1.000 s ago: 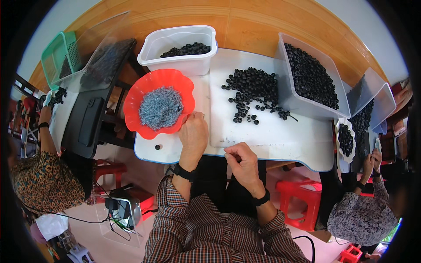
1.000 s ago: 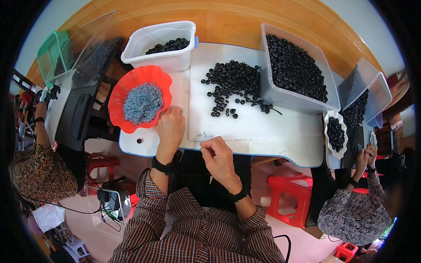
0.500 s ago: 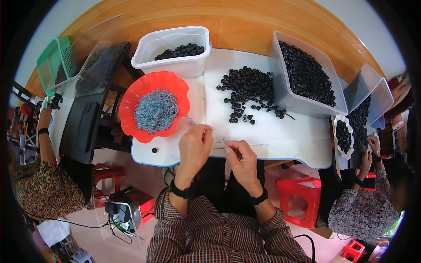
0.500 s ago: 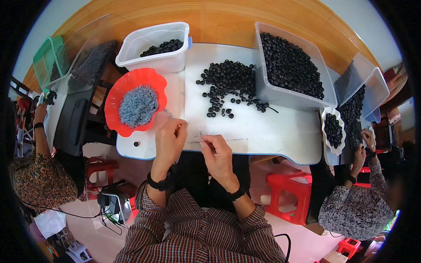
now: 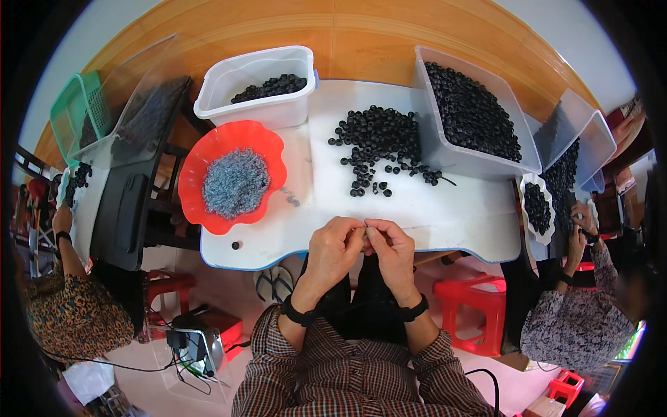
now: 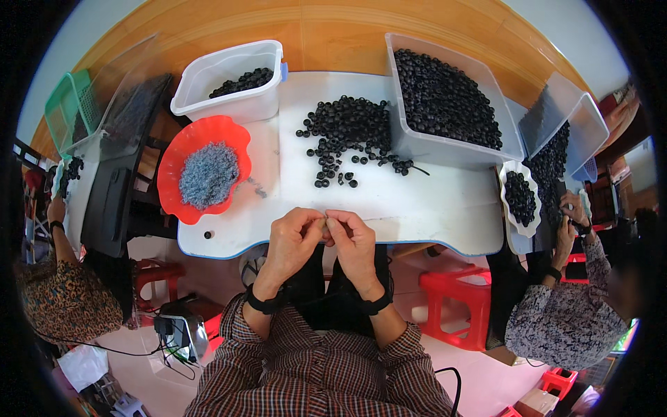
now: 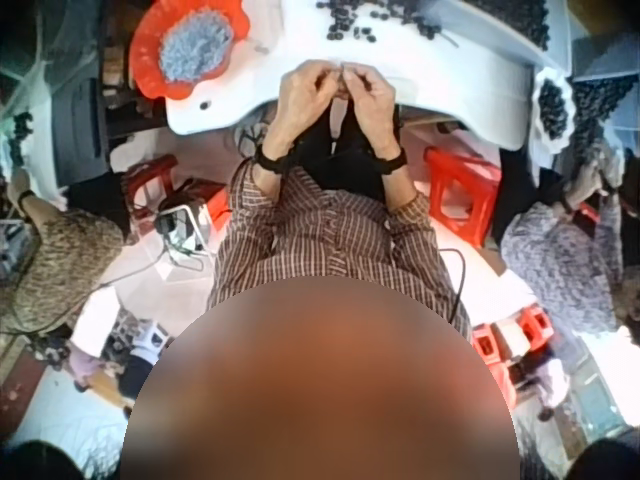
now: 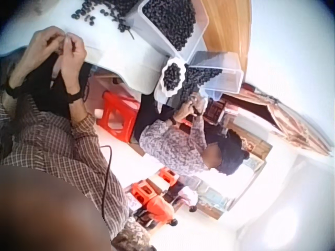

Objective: Manually sorting and inspecting black plastic pellets at a production table.

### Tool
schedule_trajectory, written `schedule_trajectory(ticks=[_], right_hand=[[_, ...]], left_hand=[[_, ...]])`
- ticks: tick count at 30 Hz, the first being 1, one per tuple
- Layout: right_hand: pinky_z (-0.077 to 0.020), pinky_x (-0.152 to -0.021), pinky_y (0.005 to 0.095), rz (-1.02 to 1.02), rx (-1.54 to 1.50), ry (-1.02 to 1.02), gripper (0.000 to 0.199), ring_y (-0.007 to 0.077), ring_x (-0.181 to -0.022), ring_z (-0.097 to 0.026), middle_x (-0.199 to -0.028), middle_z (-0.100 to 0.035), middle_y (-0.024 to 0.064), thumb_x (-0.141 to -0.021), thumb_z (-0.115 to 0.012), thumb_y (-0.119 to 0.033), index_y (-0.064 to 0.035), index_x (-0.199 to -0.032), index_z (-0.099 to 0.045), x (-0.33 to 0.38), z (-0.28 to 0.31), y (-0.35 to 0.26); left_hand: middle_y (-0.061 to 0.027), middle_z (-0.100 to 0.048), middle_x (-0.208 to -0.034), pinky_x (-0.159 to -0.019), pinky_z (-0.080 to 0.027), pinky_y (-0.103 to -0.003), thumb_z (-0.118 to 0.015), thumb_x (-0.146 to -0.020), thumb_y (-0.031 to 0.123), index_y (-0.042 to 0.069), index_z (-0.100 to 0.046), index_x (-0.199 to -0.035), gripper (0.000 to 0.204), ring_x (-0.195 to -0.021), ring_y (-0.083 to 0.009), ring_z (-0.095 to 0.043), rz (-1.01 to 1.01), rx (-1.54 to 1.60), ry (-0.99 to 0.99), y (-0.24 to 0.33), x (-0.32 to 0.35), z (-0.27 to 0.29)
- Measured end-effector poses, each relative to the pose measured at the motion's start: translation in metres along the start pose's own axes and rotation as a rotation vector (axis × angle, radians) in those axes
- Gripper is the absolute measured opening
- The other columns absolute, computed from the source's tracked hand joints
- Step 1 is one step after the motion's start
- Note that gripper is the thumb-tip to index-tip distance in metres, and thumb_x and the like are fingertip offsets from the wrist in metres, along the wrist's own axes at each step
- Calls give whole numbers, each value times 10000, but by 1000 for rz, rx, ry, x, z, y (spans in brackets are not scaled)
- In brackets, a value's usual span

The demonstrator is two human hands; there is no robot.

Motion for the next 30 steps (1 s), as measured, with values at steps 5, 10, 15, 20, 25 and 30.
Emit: schedule_trajectory(ticks=[5,10,15,20,25,30], right_hand=[[-503,-609,218,-39,-27,4,125,84,-693,-601,-834,-652,39,-967,-578,-87,8,-1042,-609,-1,5,0],[-493,-608,213,-8,40,26,101,75,-701,-589,-820,-627,30,-968,-572,-88,-4,-1023,-589,-2,11,0],[-479,-595,204,51,201,103,109,68,-691,-572,-812,-602,22,-964,-575,-84,-3,-1036,-584,-3,14,1],[-477,-557,201,96,283,88,106,69,-680,-574,-847,-609,28,-954,-581,-66,1,-1036,-589,-4,16,9],[-492,-576,256,98,289,108,69,130,-635,-608,-841,-607,79,-924,-589,-26,23,-972,-587,-5,14,8],[-497,-575,261,124,335,105,66,136,-632,-611,-853,-597,85,-920,-590,-17,22,-974,-583,-4,13,7]], left_hand=[[-172,-649,-780,-581,-512,-364,-648,-855,68,1,-658,-896,79,-649,-304,-653,35,73,28,-1,-1,-8],[-113,-664,-735,-559,-498,-286,-642,-886,50,-35,-663,-913,91,-634,-146,-646,-34,19,46,5,-9,-5],[-128,-611,-712,-530,-459,-331,-672,-868,91,-6,-682,-942,123,-582,-226,-596,-73,-194,189,-9,-25,-1],[-116,-579,-767,-549,-467,-375,-720,-828,167,34,-676,-996,218,-615,-266,-605,-43,-467,204,-14,-40,-6],[-117,-580,-817,-560,-482,-390,-739,-805,208,51,-672,-972,238,-643,-291,-618,-17,-493,145,-15,-49,-10],[-118,-574,-846,-567,-492,-407,-738,-800,215,59,-666,-957,233,-665,-315,-624,0,-497,121,-19,-47,-11]])
Point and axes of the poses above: each hand's wrist, its own x-axis away from the middle knuckle, its own z-axis out of the back of the hand, y = z × x, the point moved 3 cm from there along -x, towards the middle knuckle
